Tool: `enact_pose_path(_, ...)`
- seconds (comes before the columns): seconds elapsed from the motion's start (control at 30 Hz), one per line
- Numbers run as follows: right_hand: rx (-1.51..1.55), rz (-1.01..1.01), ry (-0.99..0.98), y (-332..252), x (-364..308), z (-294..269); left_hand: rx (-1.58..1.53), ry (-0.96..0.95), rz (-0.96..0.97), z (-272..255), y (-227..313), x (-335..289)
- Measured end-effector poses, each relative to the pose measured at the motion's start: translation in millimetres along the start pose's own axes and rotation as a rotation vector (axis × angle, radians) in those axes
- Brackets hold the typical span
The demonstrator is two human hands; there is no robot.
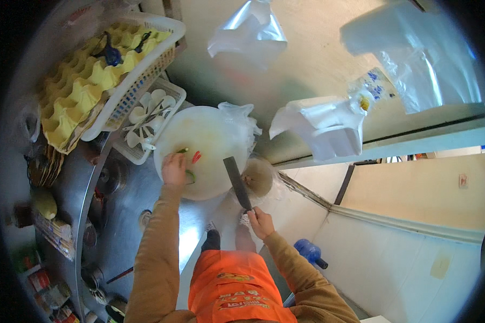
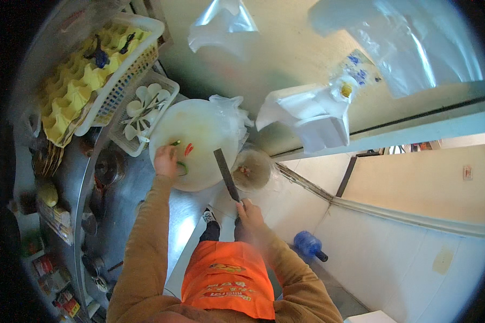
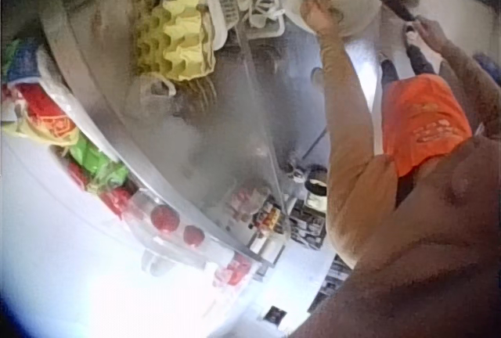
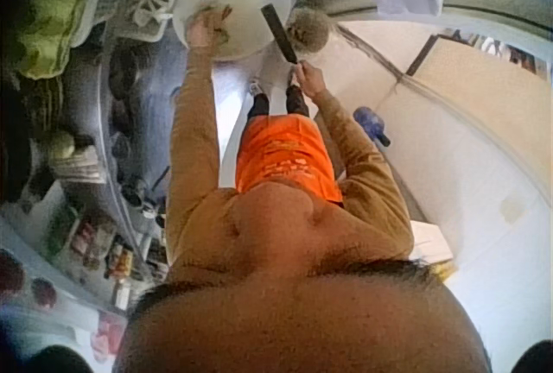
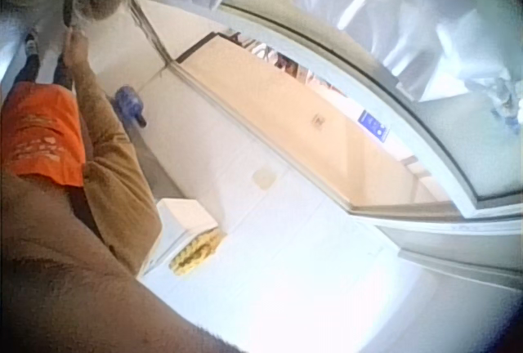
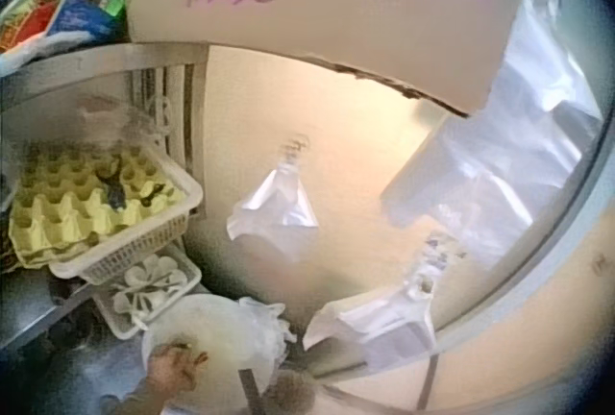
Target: The person unpacks red and green chilies and garlic cloves, then chops them on a cutting board using a cleaver. The person peels garlic cloves by hand and minces the chilies and garlic together.
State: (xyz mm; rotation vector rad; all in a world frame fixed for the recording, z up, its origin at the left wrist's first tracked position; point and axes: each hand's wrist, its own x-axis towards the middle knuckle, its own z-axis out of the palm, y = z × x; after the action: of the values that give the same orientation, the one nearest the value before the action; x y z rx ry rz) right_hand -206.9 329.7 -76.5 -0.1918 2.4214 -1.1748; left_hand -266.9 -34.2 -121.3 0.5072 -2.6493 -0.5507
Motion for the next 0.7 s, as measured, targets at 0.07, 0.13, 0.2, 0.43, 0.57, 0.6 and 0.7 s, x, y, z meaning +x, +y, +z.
enact_pose_path(0.07,-0.031,-0.049,-0.036,-5,4,4,-0.166,-0.015,-0.264,-30,-20,-16)
enact_pose_path(0.13,-0.053,-0.058,-0.078,-11,6,6,-0.187,-0.08,-0.392,-49,-35,-36)
enact_pose_path(0.2,-0.057,-0.118,-0.097,-18,5,7,-0.066,-0.247,-0.419,-53,-41,-51)
enact_pose_path(0.43,-0.055,-0.011,-0.231,-41,-5,12,-0.072,-0.089,0.168,-25,-18,-59)
enact_pose_path(0.57,-0.027,-0.003,-0.188,-43,-13,10,0.044,-0.213,0.26,-1,-6,-40)
enact_pose_path(0.6,-0.025,0.006,-0.182,-42,-16,8,0.075,-0.265,0.236,4,-4,-38)
enact_pose_path(0.7,-0.018,0.071,-0.19,-37,-21,4,0.134,-0.285,0.213,20,6,-33)
